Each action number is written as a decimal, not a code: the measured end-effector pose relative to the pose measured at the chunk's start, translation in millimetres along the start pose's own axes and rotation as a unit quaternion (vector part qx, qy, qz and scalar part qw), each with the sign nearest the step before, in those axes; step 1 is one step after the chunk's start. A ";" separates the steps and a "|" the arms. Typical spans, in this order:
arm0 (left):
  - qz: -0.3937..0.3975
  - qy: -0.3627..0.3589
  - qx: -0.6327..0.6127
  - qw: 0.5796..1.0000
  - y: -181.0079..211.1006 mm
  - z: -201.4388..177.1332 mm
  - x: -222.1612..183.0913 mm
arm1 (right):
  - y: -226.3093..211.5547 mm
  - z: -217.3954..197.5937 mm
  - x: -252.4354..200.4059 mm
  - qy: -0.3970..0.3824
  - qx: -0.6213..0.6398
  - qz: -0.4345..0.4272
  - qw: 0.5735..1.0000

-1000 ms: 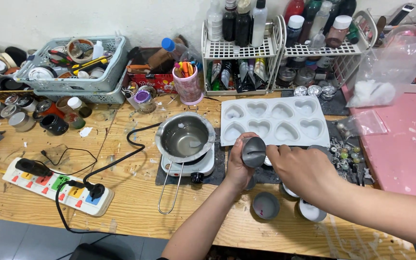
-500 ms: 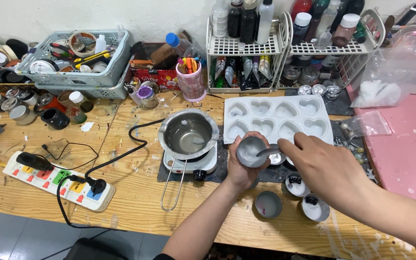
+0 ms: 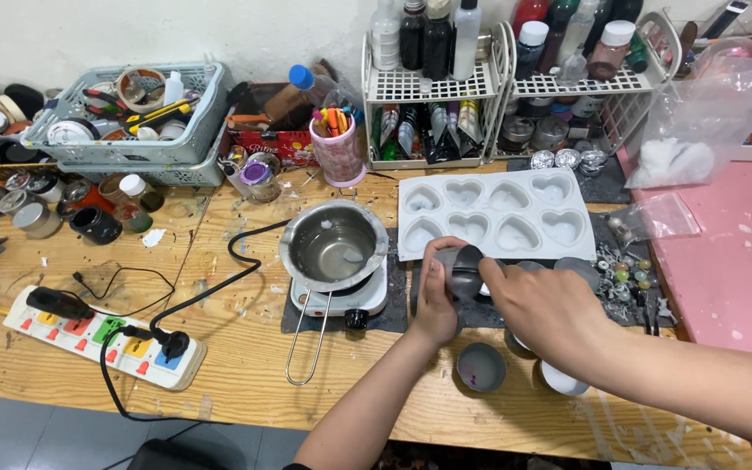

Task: Cleaning the interiors of small candle containers using a spoon and managing items in a melting pot with tweezers.

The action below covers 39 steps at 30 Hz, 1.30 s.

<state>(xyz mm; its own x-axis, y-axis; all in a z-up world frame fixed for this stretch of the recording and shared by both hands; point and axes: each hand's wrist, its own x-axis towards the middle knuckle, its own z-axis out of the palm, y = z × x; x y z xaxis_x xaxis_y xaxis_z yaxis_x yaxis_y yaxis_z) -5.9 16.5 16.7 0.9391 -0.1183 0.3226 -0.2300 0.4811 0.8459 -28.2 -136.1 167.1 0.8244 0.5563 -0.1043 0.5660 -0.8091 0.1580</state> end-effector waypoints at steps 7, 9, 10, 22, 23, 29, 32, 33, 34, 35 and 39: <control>0.029 0.046 -0.042 0.998 0.3 0.5 2.4 | -4.6 6.0 -1.1 0.061 0.003 0.000 0.998; 0.049 0.033 -0.078 0.995 3.1 2.8 3.8 | -5.6 7.4 -3.4 0.082 0.002 0.005 0.997; 0.048 0.033 -0.078 0.995 1.9 2.6 3.1 | -6.9 7.0 -3.7 0.082 0.002 0.006 0.997; 0.091 0.039 -0.043 0.994 -13.5 -3.0 0.7 | -11.2 15.0 17.6 0.055 0.053 0.019 0.997; 0.104 0.039 -0.032 0.993 -14.9 -4.4 1.6 | -11.8 9.6 19.9 0.023 0.075 0.021 0.997; 0.137 0.042 0.009 0.990 -19.9 -11.6 4.9 | -9.3 -2.0 31.5 -0.044 0.116 0.016 0.992; 0.050 0.057 -0.009 0.997 -17.3 -12.5 7.1 | -5.5 1.5 34.0 -0.018 0.110 0.008 0.994; -0.020 0.076 -0.009 0.997 -17.1 -12.2 8.0 | -3.8 2.4 34.2 -0.002 0.096 0.003 0.995; -0.020 0.076 -0.009 0.997 -17.0 -12.8 8.7 | -2.2 4.6 33.2 -0.003 0.096 0.004 0.995; -0.057 0.058 0.004 0.997 -17.3 -12.8 9.9 | 0.0 6.8 32.1 -0.016 0.090 0.012 0.996; -0.182 0.019 -0.015 0.983 -12.0 -10.9 14.0 | 2.9 14.8 25.9 -0.021 0.079 0.018 0.997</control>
<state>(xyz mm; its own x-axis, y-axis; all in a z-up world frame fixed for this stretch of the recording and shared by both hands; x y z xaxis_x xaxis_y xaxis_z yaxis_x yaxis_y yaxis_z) 12.8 18.5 6.3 0.9667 -0.2553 -0.0158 0.1301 0.4375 0.8897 -5.2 -126.9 150.3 0.8413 0.5214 -0.1427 0.5277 -0.8494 0.0069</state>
